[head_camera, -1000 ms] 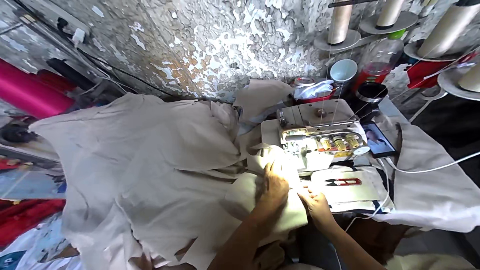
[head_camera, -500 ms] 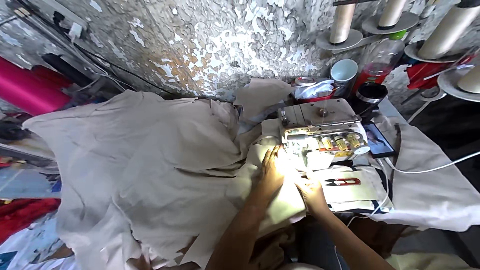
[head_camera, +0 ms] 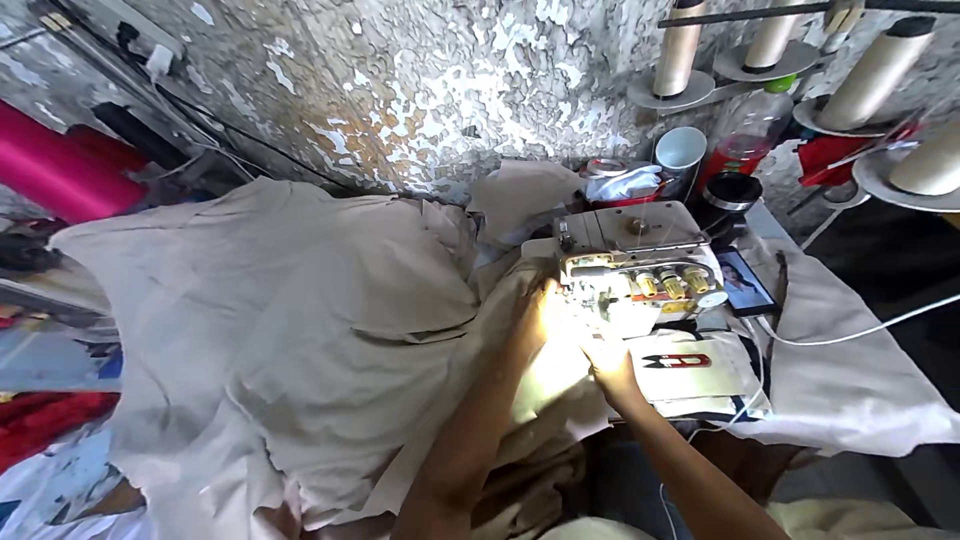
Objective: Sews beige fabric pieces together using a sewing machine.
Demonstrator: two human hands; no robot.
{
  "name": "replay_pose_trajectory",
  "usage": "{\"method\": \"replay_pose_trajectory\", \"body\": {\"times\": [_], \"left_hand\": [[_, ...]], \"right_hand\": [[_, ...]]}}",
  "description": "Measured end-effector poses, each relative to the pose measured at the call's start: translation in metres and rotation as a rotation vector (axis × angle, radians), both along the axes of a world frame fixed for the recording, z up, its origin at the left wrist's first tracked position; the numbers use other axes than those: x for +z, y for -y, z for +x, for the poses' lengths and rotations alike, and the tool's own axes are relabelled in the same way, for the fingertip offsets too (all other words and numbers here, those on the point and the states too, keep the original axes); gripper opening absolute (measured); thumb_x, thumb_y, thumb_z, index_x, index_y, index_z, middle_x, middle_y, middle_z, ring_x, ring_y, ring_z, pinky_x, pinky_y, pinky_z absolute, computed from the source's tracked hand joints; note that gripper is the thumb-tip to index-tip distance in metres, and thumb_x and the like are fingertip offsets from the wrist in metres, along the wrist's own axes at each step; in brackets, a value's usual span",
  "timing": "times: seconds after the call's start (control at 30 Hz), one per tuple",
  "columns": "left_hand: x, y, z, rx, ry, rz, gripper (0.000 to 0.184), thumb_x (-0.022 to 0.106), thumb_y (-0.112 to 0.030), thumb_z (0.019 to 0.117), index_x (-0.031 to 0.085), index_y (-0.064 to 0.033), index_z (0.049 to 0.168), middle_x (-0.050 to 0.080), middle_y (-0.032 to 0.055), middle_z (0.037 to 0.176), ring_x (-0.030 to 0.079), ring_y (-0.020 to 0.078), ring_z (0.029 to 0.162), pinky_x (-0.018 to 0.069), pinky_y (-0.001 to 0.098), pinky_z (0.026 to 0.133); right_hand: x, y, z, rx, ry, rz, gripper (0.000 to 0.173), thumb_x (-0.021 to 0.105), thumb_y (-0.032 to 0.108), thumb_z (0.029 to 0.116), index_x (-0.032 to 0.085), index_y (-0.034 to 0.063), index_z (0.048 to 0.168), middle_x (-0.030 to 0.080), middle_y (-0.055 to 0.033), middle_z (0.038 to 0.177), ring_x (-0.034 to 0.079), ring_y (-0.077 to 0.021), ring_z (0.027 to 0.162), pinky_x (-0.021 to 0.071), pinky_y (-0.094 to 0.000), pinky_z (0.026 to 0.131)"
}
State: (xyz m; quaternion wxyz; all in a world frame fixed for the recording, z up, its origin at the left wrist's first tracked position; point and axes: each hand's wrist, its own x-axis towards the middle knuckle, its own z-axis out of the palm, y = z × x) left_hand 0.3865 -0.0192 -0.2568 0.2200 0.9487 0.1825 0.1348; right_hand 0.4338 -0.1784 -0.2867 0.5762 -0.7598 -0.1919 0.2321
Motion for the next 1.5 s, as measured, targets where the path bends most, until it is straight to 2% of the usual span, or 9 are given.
{"method": "replay_pose_trajectory", "body": {"times": [0.17, 0.33, 0.5, 0.9, 1.07, 1.2, 1.33, 1.43, 1.5], "left_hand": [[-0.011, 0.098, -0.117, -0.143, 0.321, 0.294, 0.021, 0.059, -0.018, 0.0985, 0.076, -0.0079, 0.104, 0.075, 0.0131, 0.109, 0.072, 0.0282, 0.102, 0.0549, 0.0417, 0.092], [-0.101, 0.128, -0.226, 0.123, 0.077, 0.263, 0.033, 0.062, -0.013, 0.0967, 0.069, -0.0086, 0.129, 0.069, 0.0153, 0.131, 0.068, 0.0337, 0.118, 0.0529, 0.0572, 0.093], [-0.116, 0.086, -0.247, 0.252, -0.093, 0.398, 0.056, 0.071, -0.009, 0.0862, 0.06, -0.0072, 0.141, 0.061, 0.0285, 0.136, 0.059, 0.0527, 0.124, 0.0314, 0.085, 0.096], [-0.127, 0.061, -0.252, 0.179, 0.112, 0.409, 0.046, 0.063, 0.002, 0.0896, 0.072, -0.0211, 0.129, 0.065, 0.0161, 0.138, 0.063, 0.043, 0.124, 0.0402, 0.075, 0.098], [-0.059, 0.058, -0.267, 0.239, 0.16, -0.3, 0.026, 0.055, -0.007, 0.1018, 0.073, 0.0062, 0.116, 0.07, 0.0181, 0.127, 0.065, 0.0254, 0.123, 0.046, 0.0428, 0.112], [0.037, 0.068, -0.237, 0.647, 0.542, -0.724, 0.025, 0.04, -0.011, 0.1077, 0.063, -0.0034, 0.103, 0.064, -0.0104, 0.079, 0.061, -0.0055, 0.07, 0.0534, 0.0166, 0.068], [0.093, 0.099, -0.237, 0.331, 0.609, -0.562, 0.022, 0.054, -0.03, 0.1043, 0.07, -0.0241, 0.089, 0.067, -0.0269, 0.084, 0.06, -0.0166, 0.08, 0.0494, 0.0081, 0.073], [0.086, 0.121, -0.24, -0.157, 0.272, -0.416, 0.031, 0.054, -0.034, 0.1043, 0.074, -0.0106, 0.099, 0.073, -0.0028, 0.098, 0.065, -0.0009, 0.096, 0.0526, 0.0184, 0.089], [0.057, 0.134, -0.231, -0.393, 0.098, -0.329, 0.023, 0.06, -0.022, 0.1015, 0.077, -0.0061, 0.103, 0.071, 0.01, 0.088, 0.069, 0.0169, 0.08, 0.057, 0.0306, 0.073]], "right_hand": [[-0.014, 0.027, -0.009, 0.033, -0.181, 0.194, 0.047, 0.063, -0.002, 0.093, 0.05, -0.0083, 0.138, 0.068, -0.0117, 0.1, 0.064, -0.0042, 0.081, 0.0543, -0.021, 0.075], [-0.037, 0.06, -0.025, 0.23, -0.41, 0.216, 0.007, 0.06, -0.001, 0.0975, 0.065, -0.0019, 0.102, 0.071, 0.0006, 0.083, 0.067, -0.0022, 0.075, 0.0566, -0.0206, 0.073], [-0.041, 0.07, -0.045, 0.307, -0.533, 0.188, 0.011, 0.059, -0.001, 0.099, 0.065, -0.0042, 0.108, 0.075, -0.0035, 0.088, 0.072, -0.0069, 0.079, 0.0606, -0.0253, 0.077], [-0.033, 0.079, -0.039, 0.323, -0.622, 0.183, 0.012, 0.054, -0.001, 0.1012, 0.062, -0.0015, 0.11, 0.073, -0.0024, 0.083, 0.071, -0.0079, 0.072, 0.0604, -0.0256, 0.072], [-0.024, 0.066, -0.015, 0.422, -0.507, 0.042, 0.028, 0.056, 0.004, 0.1021, 0.055, -0.0062, 0.128, 0.069, -0.0055, 0.097, 0.066, -0.0063, 0.084, 0.0565, -0.0266, 0.079], [-0.009, 0.029, 0.001, 0.256, -0.464, 0.172, 0.018, 0.053, 0.012, 0.1058, 0.06, 0.0011, 0.118, 0.066, -0.005, 0.093, 0.064, -0.009, 0.082, 0.0549, -0.0283, 0.074], [0.001, 0.01, -0.002, 0.005, -0.404, 0.216, 0.014, 0.06, 0.012, 0.1027, 0.066, 0.0011, 0.098, 0.062, -0.0019, 0.075, 0.059, -0.0075, 0.066, 0.0521, -0.0265, 0.063], [0.001, 0.011, -0.005, -0.016, -0.37, 0.222, 0.008, 0.065, 0.007, 0.0981, 0.067, -0.0009, 0.096, 0.064, -0.005, 0.077, 0.061, -0.0096, 0.069, 0.0533, -0.0286, 0.066], [0.006, 0.015, -0.007, -0.004, -0.369, 0.193, 0.009, 0.058, 0.004, 0.1009, 0.066, -0.0013, 0.101, 0.063, -0.0057, 0.08, 0.061, -0.0093, 0.07, 0.0532, -0.0276, 0.067]]}}
